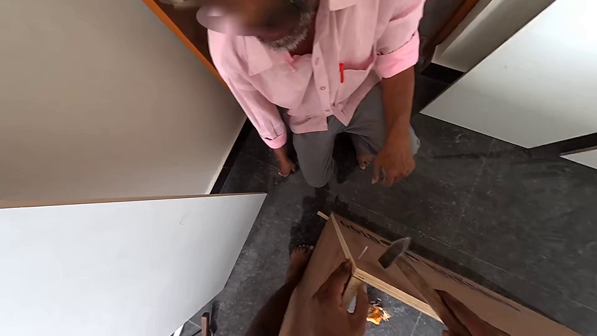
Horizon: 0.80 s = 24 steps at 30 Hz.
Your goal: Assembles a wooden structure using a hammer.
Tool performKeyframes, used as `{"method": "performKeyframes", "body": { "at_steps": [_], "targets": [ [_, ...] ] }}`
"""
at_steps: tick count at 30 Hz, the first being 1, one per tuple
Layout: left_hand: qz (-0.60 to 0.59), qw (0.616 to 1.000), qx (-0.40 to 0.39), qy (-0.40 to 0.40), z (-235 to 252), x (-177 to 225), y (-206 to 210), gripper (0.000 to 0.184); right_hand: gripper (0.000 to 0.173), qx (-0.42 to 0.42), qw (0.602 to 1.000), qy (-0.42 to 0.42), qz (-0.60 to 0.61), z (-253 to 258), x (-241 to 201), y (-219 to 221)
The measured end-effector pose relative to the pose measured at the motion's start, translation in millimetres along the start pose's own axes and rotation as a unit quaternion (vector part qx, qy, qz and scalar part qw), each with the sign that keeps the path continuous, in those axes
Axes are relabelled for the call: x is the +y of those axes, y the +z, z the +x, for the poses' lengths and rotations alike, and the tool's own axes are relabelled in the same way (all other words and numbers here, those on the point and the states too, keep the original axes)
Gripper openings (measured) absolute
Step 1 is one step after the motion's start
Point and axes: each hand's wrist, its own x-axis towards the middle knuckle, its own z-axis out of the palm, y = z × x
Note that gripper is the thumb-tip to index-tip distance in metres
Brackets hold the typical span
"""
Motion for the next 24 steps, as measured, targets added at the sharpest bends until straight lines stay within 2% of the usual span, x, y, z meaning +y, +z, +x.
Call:
{"method": "performKeyframes", "body": {
  "at_steps": [4,7,10,12,14,19,24],
  "targets": [
    [-0.003,1.0,-0.003,0.008,-2.0,-5.8,1.8,0.045,0.059,-0.019,0.999,0.038,0.02,-5.5,-11.2,-9.5],
    [0.016,1.0,0.008,-0.01,0.3,-3.9,3.2,0.037,0.055,0.034,0.987,-0.019,0.153,-18.8,-1.1,-20.4],
    [-0.001,0.998,0.029,-0.049,0.0,3.7,4.8,0.028,0.052,0.054,0.974,-0.002,0.221,-22.2,9.1,-20.3],
    [-0.017,0.998,0.041,-0.048,-1.2,1.3,6.3,0.026,0.055,0.064,0.979,0.027,0.192,-16.2,14.3,-18.4],
    [-0.023,0.998,0.045,-0.026,1.7,-1.5,6.4,0.026,0.058,0.03,0.986,0.05,0.154,-9.8,13.0,-31.0],
    [-0.011,0.999,0.05,0.007,1.9,-7.3,7.9,0.027,0.04,0.007,0.997,0.043,0.066,1.9,-5.1,-54.3],
    [-0.011,0.998,0.05,0.022,3.6,-5.7,8.9,0.026,0.037,-0.075,0.995,0.061,-0.028,25.1,-21.3,-66.1]
  ]
}}
